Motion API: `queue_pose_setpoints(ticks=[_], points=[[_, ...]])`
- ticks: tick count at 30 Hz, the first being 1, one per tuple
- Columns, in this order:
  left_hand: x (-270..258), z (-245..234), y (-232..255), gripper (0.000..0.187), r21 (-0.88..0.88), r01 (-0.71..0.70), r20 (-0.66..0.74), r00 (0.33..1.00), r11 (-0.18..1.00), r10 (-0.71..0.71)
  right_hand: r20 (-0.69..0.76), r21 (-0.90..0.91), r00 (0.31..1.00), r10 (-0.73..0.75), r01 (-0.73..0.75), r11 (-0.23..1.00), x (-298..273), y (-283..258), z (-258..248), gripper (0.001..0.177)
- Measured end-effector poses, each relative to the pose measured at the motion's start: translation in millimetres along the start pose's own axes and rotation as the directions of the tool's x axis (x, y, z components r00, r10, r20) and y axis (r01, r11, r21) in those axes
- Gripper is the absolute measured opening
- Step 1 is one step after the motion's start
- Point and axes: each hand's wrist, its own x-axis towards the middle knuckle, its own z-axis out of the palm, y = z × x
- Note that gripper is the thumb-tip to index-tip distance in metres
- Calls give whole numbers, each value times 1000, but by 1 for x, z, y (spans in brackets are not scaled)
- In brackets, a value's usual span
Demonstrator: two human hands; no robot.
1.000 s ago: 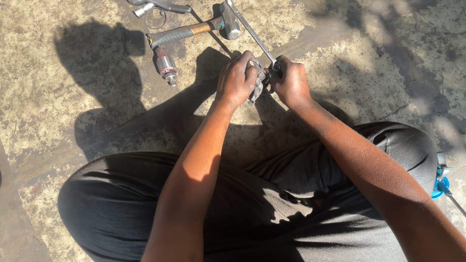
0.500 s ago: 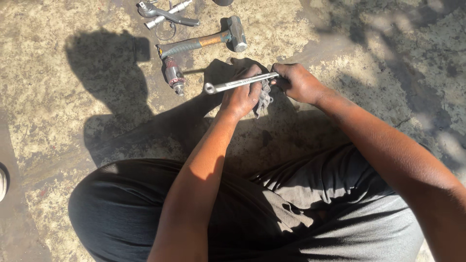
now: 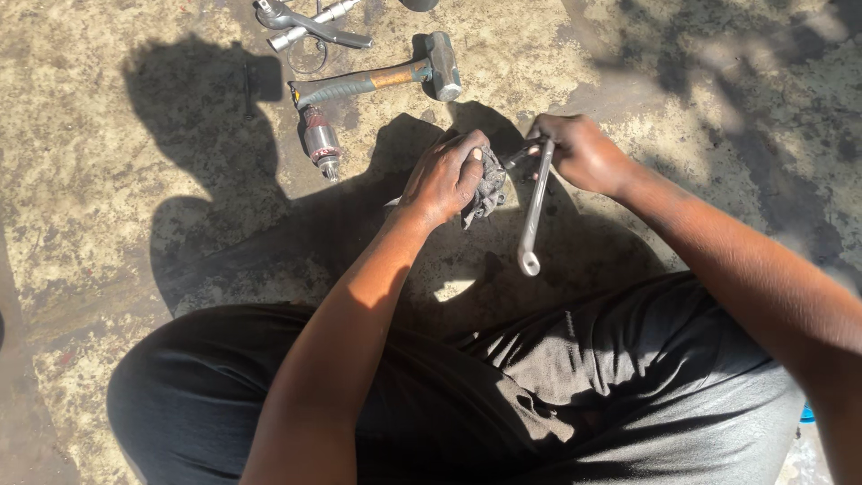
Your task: The person works on an alternator by loosening and removing fasteners and components with a wrench.
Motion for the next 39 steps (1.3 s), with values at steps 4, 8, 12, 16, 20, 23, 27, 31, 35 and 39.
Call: queue_pose_setpoints(ticks=[4,8,12,16,20,23,27,31,35,39], points=[[1,5,4,13,15,26,-57,998,1000,-25,41,496,947,318,-296,817,-29,3,2,7],[3,4,9,16,-7,129,-14,992,992,-129,106,846,838,536,-359,394,-36,-12,9,9],[3,3,8,17,12,183,21,983,983,-183,-15,966,821,571,-136,220,-39,-19,10,9],[8,8,15,15,141,154,-112,984,978,-138,-270,932,717,642,28,361,-30,-17,14,18],[15,6,44,39,379,240,-306,944,894,-124,-466,857,621,630,140,497,-30,-36,38,18],[14,5,56,54,555,331,-274,939,763,-208,-393,899,651,650,121,422,-35,-43,36,17],[10,20,49,37,687,318,-189,947,653,-261,-307,938,684,662,98,333,-36,-39,33,12],[-1,41,40,22,811,257,-167,963,526,-214,-174,971,691,702,0,241,-38,-22,38,20],[-12,38,45,39,710,246,-178,969,660,-169,-21,985,662,749,-114,129,-31,-17,50,15],[-6,13,37,48,598,141,-64,990,789,-128,36,982,681,731,-160,101,-30,-19,50,14]])
